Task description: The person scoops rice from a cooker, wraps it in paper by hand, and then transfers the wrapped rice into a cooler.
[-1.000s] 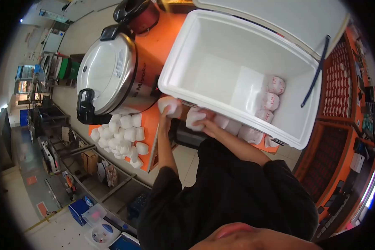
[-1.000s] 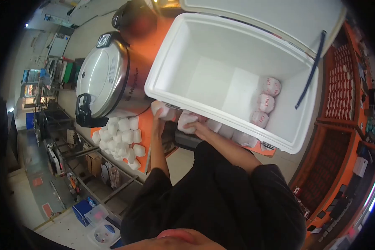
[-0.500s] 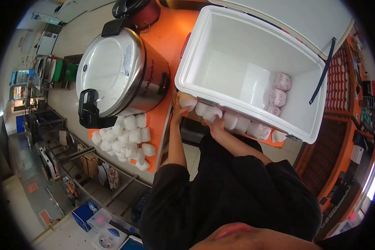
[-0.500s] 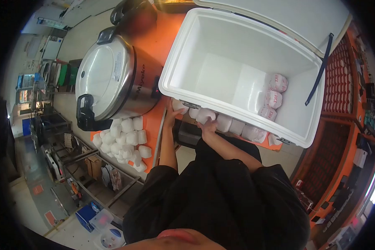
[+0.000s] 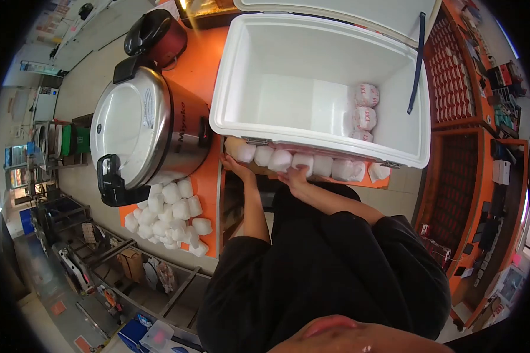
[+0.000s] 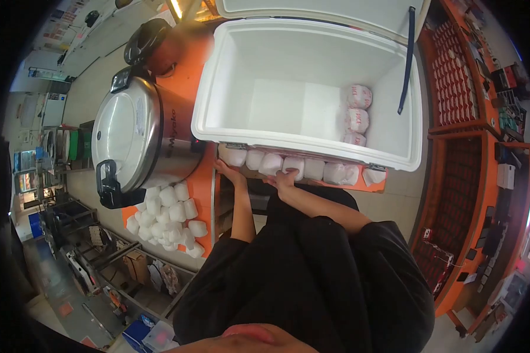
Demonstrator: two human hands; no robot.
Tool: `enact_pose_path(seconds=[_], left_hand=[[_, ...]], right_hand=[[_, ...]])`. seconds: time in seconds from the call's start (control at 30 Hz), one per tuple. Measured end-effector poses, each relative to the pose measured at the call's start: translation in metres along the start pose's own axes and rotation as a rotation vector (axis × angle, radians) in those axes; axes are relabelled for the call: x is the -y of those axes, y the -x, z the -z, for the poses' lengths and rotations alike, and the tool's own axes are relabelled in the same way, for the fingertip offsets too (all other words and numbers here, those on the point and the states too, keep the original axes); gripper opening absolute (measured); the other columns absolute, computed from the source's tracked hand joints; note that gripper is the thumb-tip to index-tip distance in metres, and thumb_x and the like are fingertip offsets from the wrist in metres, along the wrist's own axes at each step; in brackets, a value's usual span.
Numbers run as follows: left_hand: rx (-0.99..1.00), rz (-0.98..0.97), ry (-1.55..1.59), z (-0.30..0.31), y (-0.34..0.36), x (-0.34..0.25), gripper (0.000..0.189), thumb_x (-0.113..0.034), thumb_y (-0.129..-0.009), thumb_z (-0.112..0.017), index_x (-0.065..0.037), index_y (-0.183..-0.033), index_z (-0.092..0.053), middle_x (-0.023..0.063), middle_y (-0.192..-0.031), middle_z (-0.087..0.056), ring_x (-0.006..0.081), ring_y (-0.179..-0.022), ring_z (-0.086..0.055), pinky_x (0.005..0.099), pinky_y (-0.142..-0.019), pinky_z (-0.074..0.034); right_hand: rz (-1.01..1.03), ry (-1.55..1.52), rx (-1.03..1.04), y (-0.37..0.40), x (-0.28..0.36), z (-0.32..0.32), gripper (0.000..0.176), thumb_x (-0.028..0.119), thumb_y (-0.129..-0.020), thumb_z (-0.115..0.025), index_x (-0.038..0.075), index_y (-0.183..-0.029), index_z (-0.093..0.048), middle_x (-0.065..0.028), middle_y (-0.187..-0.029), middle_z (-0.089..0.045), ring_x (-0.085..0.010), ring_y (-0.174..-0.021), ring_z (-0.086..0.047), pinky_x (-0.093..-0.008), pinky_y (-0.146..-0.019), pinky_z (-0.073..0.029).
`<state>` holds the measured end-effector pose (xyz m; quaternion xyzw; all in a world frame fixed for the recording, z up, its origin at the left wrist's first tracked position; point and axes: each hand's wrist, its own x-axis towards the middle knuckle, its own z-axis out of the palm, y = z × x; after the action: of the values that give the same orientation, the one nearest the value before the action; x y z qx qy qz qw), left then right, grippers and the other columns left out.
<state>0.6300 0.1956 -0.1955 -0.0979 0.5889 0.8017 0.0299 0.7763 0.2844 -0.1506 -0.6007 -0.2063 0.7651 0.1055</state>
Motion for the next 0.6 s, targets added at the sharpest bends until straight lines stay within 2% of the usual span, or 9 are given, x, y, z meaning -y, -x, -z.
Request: enact_pose_path(seconds=[0.07,0.13,0.17,0.23,0.33,0.4,0.43,0.5,0.6], left_hand=[[-0.114,-0.035,-0.003,-0.002,0.014,-0.003,0.07,-0.047,-0.097,-0.044,-0.002,-0.145,-0.021,0.0172,-0.148,-0.024,0.0275,-0.135,-0.031,0.0411,-0.111,-0.026],[-0.06,-0.033,-0.09,0.004,0.031,-0.009,0.071,-0.047,-0.097,-0.043,-0.004,-0.147,-0.018,0.0145,-0.151,-0.021,0.0277,-0.137,-0.027,0.0421,-0.111,-0.025],[-0.097,0.013,-0.067,0.0,0.043,-0.019,0.064,-0.04,-0.097,-0.046,-0.005,-0.145,-0.023,0.0143,-0.149,-0.023,0.0273,-0.135,-0.03,0.0413,-0.109,-0.027],[-0.202,0.02,-0.025,-0.001,0.065,-0.029,0.058,-0.034,-0.098,-0.048,-0.005,-0.143,-0.027,0.0142,-0.148,-0.025,0.027,-0.133,-0.032,0.0406,-0.106,-0.03],[-0.17,-0.357,-0.434,0.029,0.097,-0.046,0.037,-0.004,-0.087,-0.057,-0.006,-0.122,-0.048,0.0118,-0.128,-0.044,0.0246,-0.119,-0.043,0.0362,-0.092,-0.038],[-0.247,-0.438,-0.65,0.045,0.126,-0.084,0.035,-0.002,-0.085,-0.055,-0.004,-0.119,-0.05,0.0108,-0.123,-0.048,0.0263,-0.118,-0.044,0.0359,-0.091,-0.038],[-0.308,-0.457,-0.666,0.062,0.132,-0.092,0.035,-0.002,-0.085,-0.055,-0.004,-0.119,-0.05,0.0108,-0.123,-0.048,0.0263,-0.118,-0.044,0.0359,-0.091,-0.038],[-0.446,-0.44,-0.801,0.096,0.155,-0.104,0.035,0.001,-0.081,-0.054,-0.004,-0.115,-0.052,0.0117,-0.119,-0.05,0.0271,-0.116,-0.045,0.0364,-0.09,-0.039],[-0.569,-0.467,-0.8,0.176,0.162,-0.117,0.038,0.0,-0.078,-0.056,-0.005,-0.115,-0.052,0.0128,-0.122,-0.048,0.0286,-0.117,-0.046,0.0374,-0.092,-0.04]], right_hand=[[-0.067,0.017,0.019,0.009,0.017,0.026,0.033,0.004,-0.09,-0.05,0.008,-0.116,-0.031,-0.0178,-0.106,-0.051,-0.0292,-0.085,-0.062,-0.0416,-0.071,-0.056],[-0.333,-0.037,0.355,0.014,0.038,0.06,0.018,0.001,-0.085,-0.051,0.005,-0.103,-0.049,-0.0132,-0.097,-0.056,-0.0249,-0.085,-0.061,-0.0392,-0.075,-0.052],[-0.344,-0.038,0.365,0.025,0.048,0.072,0.011,0.001,-0.082,-0.052,0.006,-0.091,-0.055,-0.008,-0.09,-0.055,-0.0228,-0.086,-0.058,-0.0374,-0.077,-0.048],[-0.376,-0.063,0.477,0.025,0.061,0.106,0.014,0.001,-0.082,-0.053,0.007,-0.094,-0.054,-0.0067,-0.091,-0.055,-0.0208,-0.081,-0.057,-0.0358,-0.075,-0.048],[-0.473,-0.194,0.415,0.021,0.075,0.153,0.011,0.003,-0.082,-0.057,0.01,-0.091,-0.056,-0.0044,-0.08,-0.056,-0.0169,-0.074,-0.056,-0.033,-0.066,-0.045],[-0.519,-0.13,0.521,-0.013,0.068,0.199,0.009,0.012,-0.08,-0.062,0.009,-0.087,-0.057,-0.0025,-0.07,-0.054,-0.0186,-0.066,-0.05,-0.0322,-0.065,-0.042],[-0.548,-0.1,0.55,-0.037,0.061,0.226,0.004,0.006,-0.077,-0.057,0.009,-0.081,-0.055,-0.0028,-0.07,-0.054,-0.0191,-0.065,-0.051,-0.0318,-0.064,-0.041],[-0.661,-0.144,0.111,-0.052,0.06,0.25,0.01,0.002,-0.076,-0.051,0.007,-0.082,-0.055,-0.0034,-0.07,-0.054,-0.0179,-0.064,-0.052,-0.0314,-0.063,-0.04],[-0.58,0.008,0.109,-0.043,0.063,0.238,0.016,0.0,-0.074,-0.047,0.006,-0.088,-0.052,-0.0022,-0.072,-0.053,-0.017,-0.064,-0.051,-0.0311,-0.062,-0.039]])
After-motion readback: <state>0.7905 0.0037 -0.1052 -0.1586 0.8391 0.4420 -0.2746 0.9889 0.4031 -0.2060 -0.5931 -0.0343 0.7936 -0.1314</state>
